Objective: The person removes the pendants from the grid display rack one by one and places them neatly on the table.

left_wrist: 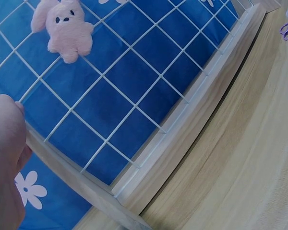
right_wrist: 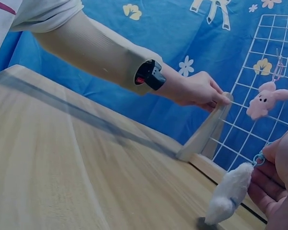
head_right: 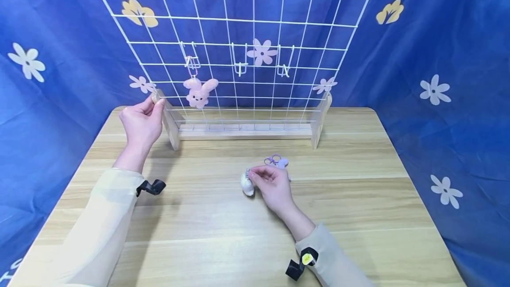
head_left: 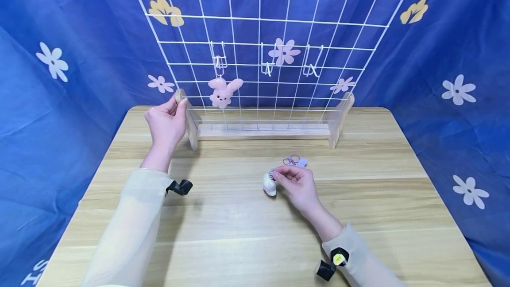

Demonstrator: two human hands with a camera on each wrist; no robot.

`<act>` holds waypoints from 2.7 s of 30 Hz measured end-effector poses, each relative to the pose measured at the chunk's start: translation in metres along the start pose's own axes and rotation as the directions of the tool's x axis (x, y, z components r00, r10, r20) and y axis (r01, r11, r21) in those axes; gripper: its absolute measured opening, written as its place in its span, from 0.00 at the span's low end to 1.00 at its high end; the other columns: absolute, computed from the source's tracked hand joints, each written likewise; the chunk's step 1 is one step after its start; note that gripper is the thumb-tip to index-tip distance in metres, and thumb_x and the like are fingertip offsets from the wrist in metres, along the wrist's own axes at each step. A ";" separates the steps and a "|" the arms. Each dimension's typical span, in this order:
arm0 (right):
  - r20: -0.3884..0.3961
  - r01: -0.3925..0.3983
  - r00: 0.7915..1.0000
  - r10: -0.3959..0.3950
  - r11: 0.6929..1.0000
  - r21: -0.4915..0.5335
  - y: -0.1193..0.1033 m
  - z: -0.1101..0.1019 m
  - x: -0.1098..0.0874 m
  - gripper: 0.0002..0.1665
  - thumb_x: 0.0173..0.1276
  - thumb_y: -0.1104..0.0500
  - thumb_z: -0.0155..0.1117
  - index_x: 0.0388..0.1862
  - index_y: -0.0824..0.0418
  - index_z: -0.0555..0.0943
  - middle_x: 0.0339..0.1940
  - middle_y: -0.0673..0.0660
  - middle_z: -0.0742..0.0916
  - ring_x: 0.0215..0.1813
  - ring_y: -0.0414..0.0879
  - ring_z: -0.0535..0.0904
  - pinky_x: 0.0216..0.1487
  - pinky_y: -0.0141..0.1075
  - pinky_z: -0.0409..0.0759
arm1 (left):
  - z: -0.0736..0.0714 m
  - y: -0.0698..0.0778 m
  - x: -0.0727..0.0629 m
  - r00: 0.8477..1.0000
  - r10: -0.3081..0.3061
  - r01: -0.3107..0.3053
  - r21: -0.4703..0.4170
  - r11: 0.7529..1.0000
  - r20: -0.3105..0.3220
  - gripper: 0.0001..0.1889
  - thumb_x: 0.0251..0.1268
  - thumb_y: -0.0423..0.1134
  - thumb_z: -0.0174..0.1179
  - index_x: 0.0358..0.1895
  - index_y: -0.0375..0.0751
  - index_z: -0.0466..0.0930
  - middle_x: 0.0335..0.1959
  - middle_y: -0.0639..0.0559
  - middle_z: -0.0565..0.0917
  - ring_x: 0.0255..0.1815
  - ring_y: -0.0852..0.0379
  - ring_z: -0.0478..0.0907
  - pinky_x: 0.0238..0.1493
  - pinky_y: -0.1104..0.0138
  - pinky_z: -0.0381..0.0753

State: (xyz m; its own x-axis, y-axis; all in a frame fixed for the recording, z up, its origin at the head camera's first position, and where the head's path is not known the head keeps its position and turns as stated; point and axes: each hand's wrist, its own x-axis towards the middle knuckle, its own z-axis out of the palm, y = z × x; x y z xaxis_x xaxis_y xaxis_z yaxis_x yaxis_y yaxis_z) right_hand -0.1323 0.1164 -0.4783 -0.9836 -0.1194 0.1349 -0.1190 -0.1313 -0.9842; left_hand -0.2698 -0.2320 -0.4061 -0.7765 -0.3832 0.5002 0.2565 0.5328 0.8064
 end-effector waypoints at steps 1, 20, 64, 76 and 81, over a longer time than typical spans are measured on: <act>-0.002 0.002 1.000 -0.002 1.000 0.003 0.000 0.000 -0.001 0.08 0.69 0.74 0.70 0.43 0.81 0.84 0.42 0.72 0.90 0.42 0.45 0.89 0.48 0.34 0.91 | 0.000 0.000 0.000 1.000 -0.002 0.002 0.000 1.000 0.001 0.17 0.72 0.40 0.71 0.59 0.40 0.85 0.49 0.41 0.87 0.50 0.52 0.88 0.46 0.77 0.87; -0.147 -0.044 0.987 0.060 0.993 0.106 0.011 0.017 -0.006 0.08 0.71 0.74 0.68 0.46 0.81 0.83 0.41 0.65 0.91 0.44 0.44 0.89 0.50 0.33 0.91 | 0.001 -0.002 0.001 1.000 -0.006 0.006 0.002 1.000 -0.006 0.17 0.73 0.41 0.71 0.59 0.40 0.86 0.50 0.42 0.87 0.50 0.56 0.88 0.47 0.77 0.87; -0.199 -0.084 0.976 0.085 0.996 0.018 0.010 0.049 0.015 0.08 0.71 0.73 0.69 0.45 0.79 0.84 0.41 0.70 0.90 0.38 0.47 0.88 0.48 0.36 0.92 | 0.001 -0.002 0.001 1.000 0.003 -0.003 -0.013 1.000 0.010 0.17 0.73 0.40 0.70 0.59 0.38 0.85 0.50 0.40 0.87 0.51 0.53 0.88 0.48 0.76 0.87; -0.052 -0.073 0.997 0.061 0.961 -0.267 0.014 0.037 0.039 0.06 0.71 0.68 0.72 0.43 0.71 0.88 0.38 0.62 0.91 0.38 0.50 0.88 0.42 0.30 0.89 | 0.001 -0.001 0.000 1.000 -0.018 0.019 -0.022 1.000 0.022 0.17 0.73 0.40 0.70 0.60 0.39 0.84 0.51 0.40 0.86 0.52 0.55 0.87 0.49 0.76 0.87; -0.008 -0.088 0.996 0.091 0.928 -0.362 0.012 0.034 0.048 0.05 0.71 0.66 0.73 0.42 0.68 0.89 0.35 0.56 0.91 0.35 0.43 0.84 0.39 0.28 0.85 | 0.001 0.000 -0.001 1.000 -0.003 0.003 -0.001 1.000 0.019 0.17 0.73 0.40 0.70 0.60 0.39 0.85 0.50 0.41 0.87 0.52 0.53 0.88 0.48 0.76 0.87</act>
State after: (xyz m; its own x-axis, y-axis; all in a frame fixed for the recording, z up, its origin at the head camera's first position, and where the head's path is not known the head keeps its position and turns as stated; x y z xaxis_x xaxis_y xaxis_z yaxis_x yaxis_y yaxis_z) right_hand -0.1761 0.0755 -0.4795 -0.9914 -0.1230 0.0439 -0.0732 0.2448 -0.9668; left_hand -0.2703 -0.2311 -0.4071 -0.7878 -0.3708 0.4918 0.2549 0.5305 0.8084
